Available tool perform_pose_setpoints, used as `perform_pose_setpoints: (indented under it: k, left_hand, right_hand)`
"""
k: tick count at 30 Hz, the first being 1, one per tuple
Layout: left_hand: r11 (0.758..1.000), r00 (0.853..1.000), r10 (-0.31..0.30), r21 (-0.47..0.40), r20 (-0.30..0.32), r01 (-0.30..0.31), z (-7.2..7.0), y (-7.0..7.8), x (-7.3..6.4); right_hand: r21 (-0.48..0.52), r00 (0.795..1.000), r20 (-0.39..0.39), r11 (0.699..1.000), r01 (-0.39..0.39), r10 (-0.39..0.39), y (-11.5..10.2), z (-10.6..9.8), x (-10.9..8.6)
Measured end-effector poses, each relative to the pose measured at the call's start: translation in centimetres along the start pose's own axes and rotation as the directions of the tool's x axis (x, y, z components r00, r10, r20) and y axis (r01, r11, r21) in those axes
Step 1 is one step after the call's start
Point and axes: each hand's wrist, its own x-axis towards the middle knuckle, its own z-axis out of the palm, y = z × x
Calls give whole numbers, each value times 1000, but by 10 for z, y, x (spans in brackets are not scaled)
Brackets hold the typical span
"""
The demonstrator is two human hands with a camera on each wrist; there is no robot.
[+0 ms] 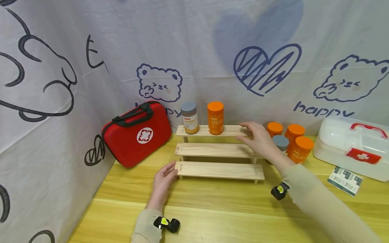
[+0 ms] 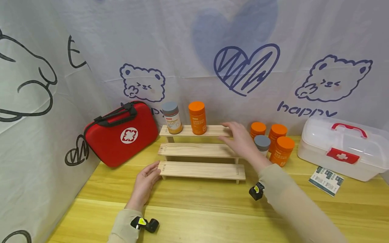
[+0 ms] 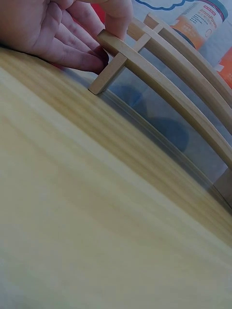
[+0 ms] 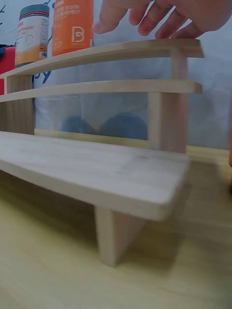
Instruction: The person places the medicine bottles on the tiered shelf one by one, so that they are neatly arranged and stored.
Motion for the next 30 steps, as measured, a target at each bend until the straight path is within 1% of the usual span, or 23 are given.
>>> perform_pose_setpoints:
  k: [11,16,24,27,30]
  left_hand:
    - [1000,1000,-3,-3,4,3,0,0,0]
    - [1000,1000,-3,-4,5,3,1,0,0]
    - [1000,1000,-5,-9,-2,5,0,-1,0]
    - [1000,1000,-7,-13,-2,7,0,-1,1]
    - [1000,1000,-10,-14,-1,10,-1,-2,1]
  right_hand:
    - [-53,999,-8,998,34,-34,18,-13,-17]
    - [-119,998,-16,992,51,-53,25,-20,-24]
    - [-188,999,-31,982,27,-34,36,-32,-33]
    - [-227,1000,-21,974,11,-16,41,-36,-36]
    - [-271,1000,-1,963,10,-11,46,-38,-39]
